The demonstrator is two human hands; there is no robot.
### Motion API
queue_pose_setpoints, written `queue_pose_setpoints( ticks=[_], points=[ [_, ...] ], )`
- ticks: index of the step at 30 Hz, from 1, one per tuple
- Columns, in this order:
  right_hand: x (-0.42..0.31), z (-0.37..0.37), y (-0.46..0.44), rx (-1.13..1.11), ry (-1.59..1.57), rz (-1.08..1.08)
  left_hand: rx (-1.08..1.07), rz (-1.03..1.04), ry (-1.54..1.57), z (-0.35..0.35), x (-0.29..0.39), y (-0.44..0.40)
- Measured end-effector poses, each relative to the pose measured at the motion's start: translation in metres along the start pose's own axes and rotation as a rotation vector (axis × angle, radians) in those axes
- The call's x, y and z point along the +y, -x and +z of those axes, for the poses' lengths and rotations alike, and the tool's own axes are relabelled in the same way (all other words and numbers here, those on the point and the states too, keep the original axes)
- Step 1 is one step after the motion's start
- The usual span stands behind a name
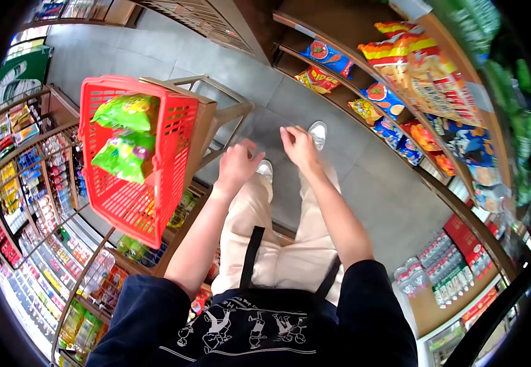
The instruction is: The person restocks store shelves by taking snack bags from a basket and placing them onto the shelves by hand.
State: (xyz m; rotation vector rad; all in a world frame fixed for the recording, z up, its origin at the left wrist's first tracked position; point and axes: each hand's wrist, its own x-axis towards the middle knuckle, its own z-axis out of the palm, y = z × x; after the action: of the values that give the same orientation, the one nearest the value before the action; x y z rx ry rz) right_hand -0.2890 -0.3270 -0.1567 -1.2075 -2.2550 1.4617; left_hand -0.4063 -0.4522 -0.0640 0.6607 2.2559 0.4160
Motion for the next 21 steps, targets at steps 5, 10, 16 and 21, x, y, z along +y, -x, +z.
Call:
queue_pose_setpoints(
  ticks=[5, 10, 16, 21],
  points=[
    [-0.103, -0.037, 0.055, -0.027, -0.082, -0.023, -0.045, 0.089, -0.039, -0.068, 0.024, 0.09],
    [-0.192, -0.058, 0.092, -0.054, -0.111, -0.029, -0.003, 0.17, 0.062, -0.136, 0.042, 0.167],
    [-0.266, -0.083, 0.111, -0.083, -0.193, 0.069, 0.163, 0.108, 0.247, -0.21, 0.056, 0.225],
    [-0.302, -0.108, 0.108, -0.189, -0.21, 0.067, 0.39, 0.007, 0.404, -0.239, 0.058, 0.259]
  ],
)
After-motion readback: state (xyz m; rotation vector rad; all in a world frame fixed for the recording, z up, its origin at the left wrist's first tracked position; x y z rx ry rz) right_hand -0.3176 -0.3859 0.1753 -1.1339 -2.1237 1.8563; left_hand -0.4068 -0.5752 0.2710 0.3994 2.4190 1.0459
